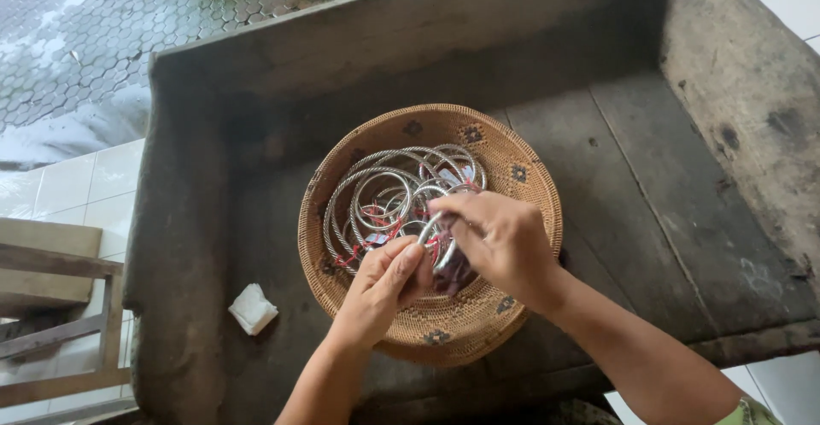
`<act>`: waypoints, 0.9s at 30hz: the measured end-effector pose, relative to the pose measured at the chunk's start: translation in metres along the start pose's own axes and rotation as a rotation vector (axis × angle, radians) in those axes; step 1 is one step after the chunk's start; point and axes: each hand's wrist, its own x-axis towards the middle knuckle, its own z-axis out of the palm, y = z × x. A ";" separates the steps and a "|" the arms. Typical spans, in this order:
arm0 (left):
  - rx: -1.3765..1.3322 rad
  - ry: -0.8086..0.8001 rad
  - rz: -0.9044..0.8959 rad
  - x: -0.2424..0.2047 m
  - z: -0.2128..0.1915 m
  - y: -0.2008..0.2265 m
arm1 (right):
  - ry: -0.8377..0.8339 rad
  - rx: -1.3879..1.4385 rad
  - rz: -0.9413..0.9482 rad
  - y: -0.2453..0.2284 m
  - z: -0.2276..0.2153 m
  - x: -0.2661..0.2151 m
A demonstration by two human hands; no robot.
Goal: Inspecting silver bracelets and their tags in a woven basket
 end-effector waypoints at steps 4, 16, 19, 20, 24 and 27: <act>-0.053 0.027 -0.042 0.001 -0.003 -0.009 | -0.021 -0.371 -0.460 -0.005 0.000 -0.004; 0.015 -0.037 0.049 -0.003 -0.006 0.001 | -0.508 0.885 0.420 0.031 -0.035 0.011; 0.016 -0.096 0.004 -0.002 -0.007 -0.003 | -0.644 0.969 0.436 0.034 -0.044 0.013; 0.015 -0.094 0.004 -0.002 -0.007 0.000 | -0.646 0.970 0.436 0.034 -0.044 0.013; 0.247 -0.099 0.102 0.000 -0.006 0.003 | -0.703 0.906 0.454 0.035 -0.047 0.014; 0.304 -0.093 0.132 0.000 -0.006 0.004 | -0.709 0.783 0.424 0.023 -0.050 0.018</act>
